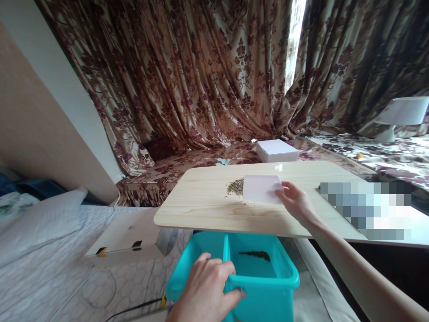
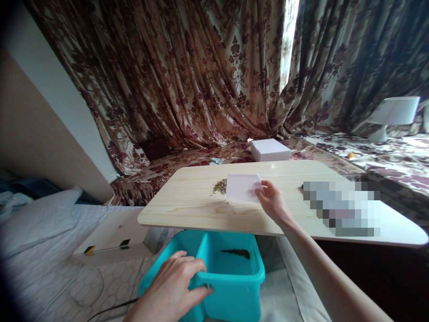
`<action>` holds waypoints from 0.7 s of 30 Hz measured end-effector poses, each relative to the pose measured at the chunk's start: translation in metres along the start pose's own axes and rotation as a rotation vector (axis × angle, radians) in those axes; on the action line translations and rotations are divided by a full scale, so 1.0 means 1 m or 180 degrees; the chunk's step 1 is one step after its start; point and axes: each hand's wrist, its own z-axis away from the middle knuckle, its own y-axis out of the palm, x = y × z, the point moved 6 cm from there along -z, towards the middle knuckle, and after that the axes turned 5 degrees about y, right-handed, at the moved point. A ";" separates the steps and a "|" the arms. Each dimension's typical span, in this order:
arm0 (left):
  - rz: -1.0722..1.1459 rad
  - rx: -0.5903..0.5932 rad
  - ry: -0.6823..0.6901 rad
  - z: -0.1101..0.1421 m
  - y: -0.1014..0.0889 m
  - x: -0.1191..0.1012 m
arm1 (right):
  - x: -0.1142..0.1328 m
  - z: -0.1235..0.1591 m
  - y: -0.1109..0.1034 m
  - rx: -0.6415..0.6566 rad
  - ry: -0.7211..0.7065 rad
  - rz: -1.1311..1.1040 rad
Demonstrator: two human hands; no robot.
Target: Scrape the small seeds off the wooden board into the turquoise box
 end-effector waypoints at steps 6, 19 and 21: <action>0.0000 0.0035 -0.0050 0.002 0.001 0.001 | -0.004 -0.003 0.005 0.0070 0.0057 -0.0052; -0.0012 0.0050 -0.0063 0.000 -0.002 -0.001 | -0.004 0.004 -0.006 0.0086 0.0162 -0.0090; 0.0000 0.0055 -0.0072 0.001 -0.003 0.000 | -0.004 0.006 -0.004 0.0140 0.0143 -0.0033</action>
